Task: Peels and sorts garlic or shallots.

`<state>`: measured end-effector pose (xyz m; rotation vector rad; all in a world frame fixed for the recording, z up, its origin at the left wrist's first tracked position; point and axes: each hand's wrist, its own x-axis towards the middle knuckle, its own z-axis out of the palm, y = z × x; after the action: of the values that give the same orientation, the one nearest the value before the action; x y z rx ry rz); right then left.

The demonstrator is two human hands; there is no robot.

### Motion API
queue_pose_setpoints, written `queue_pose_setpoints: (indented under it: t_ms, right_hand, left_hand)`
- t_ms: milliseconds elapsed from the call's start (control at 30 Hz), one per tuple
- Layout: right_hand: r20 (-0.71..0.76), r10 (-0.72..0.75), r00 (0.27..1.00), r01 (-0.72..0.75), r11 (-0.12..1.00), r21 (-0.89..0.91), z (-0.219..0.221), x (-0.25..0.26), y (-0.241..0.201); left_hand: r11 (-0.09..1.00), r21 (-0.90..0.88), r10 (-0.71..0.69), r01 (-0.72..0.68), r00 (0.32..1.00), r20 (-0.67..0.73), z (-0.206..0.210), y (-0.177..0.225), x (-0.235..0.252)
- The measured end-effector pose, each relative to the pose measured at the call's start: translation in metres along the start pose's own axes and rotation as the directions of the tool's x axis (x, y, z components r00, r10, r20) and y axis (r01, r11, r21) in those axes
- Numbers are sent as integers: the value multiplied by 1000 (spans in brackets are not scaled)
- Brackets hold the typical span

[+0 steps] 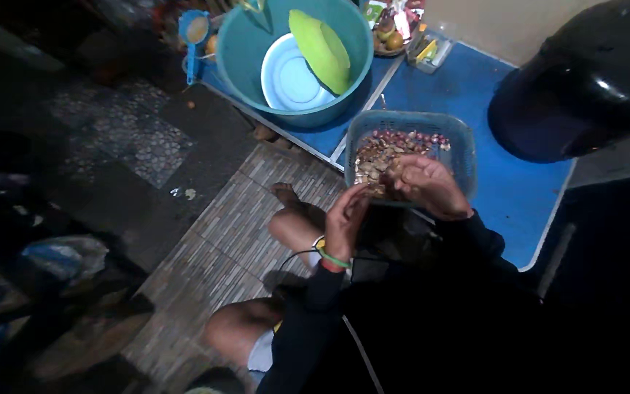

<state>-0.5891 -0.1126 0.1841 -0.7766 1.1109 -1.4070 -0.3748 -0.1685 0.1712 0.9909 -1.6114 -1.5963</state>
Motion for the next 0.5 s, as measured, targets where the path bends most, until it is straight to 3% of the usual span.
queue_pose_setpoints:
  t_ms: [133,333,500]
  right_hand:
    - [-48,-101,994,94,987,-130,36,-1,-3]
    - [11,-243,970,235,927,-292,55,-6,1]
    - [33,-249,968,249,928,-276,64,-5,4]
  left_hand:
    - [975,-206,97,-89,995,28,13,25,-1]
    - [981,-143,122,-132,990,-75,3,30,-6]
    - [950,-227,182,-214,971,-154,-1,24,-9]
